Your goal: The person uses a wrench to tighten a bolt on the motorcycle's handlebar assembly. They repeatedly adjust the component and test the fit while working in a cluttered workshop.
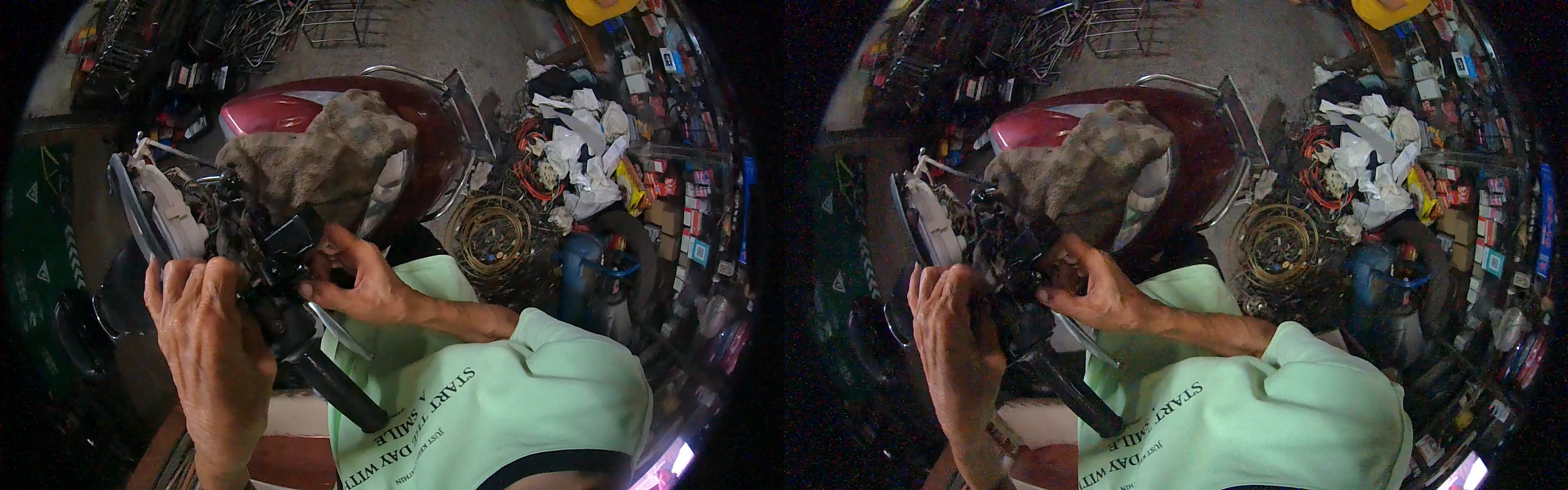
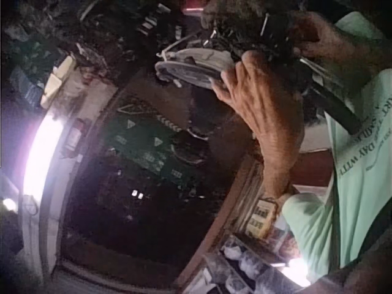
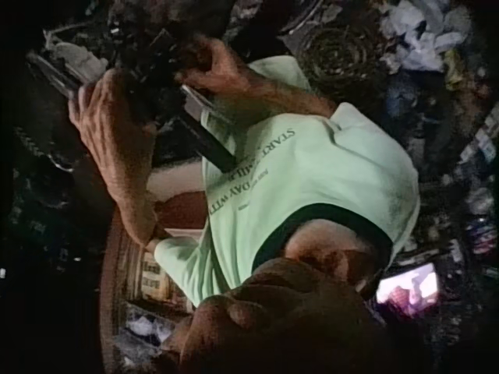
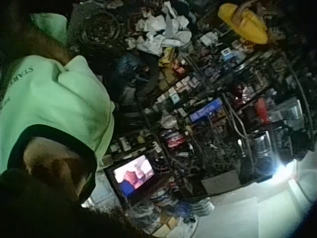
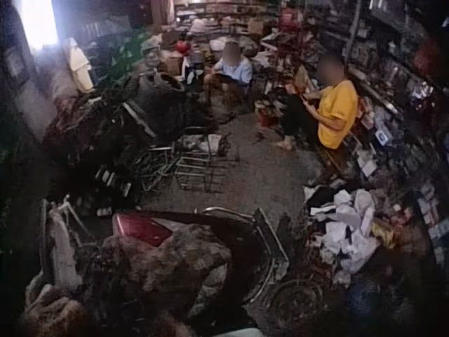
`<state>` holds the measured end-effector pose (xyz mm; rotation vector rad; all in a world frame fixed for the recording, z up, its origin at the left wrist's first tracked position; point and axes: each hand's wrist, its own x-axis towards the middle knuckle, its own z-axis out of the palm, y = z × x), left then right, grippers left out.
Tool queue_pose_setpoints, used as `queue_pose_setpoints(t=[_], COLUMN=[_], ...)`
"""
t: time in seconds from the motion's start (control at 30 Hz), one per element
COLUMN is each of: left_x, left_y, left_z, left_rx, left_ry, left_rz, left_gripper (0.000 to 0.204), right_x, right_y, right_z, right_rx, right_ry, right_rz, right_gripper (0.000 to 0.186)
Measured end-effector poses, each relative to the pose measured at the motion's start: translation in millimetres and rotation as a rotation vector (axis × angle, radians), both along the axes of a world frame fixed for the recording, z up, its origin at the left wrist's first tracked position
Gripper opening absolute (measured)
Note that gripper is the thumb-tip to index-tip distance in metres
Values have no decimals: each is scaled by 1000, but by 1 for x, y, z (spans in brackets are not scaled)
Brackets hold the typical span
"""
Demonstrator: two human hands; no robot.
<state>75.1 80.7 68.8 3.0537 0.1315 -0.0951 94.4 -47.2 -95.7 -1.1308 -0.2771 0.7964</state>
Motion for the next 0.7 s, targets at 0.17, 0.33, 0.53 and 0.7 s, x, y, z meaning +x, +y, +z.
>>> queue_pose_setpoints(t=[0.17, 0.33, 0.53, 0.7], left_x=[-3, -5, 0, -4], left_y=[6, 8, 6, 13], left_z=[0, 3, 7, 6], left_rx=[11, -52, -34, -98], left_ry=[18, 86, 170, 150], left_rz=[-60, -34, -9, -42], left_gripper=[29, 38, 34, 39], right_x=[8, 24, 28, 32], right_y=[3, -2, 6, 6], right_z=[-1, -2, -7, -3], right_rx=[70, 125, 321, 313], right_ry=[26, 200, 195, 89], right_rz=[-21, 35, 161, 192], right_gripper=[44, 80, 98, 89])
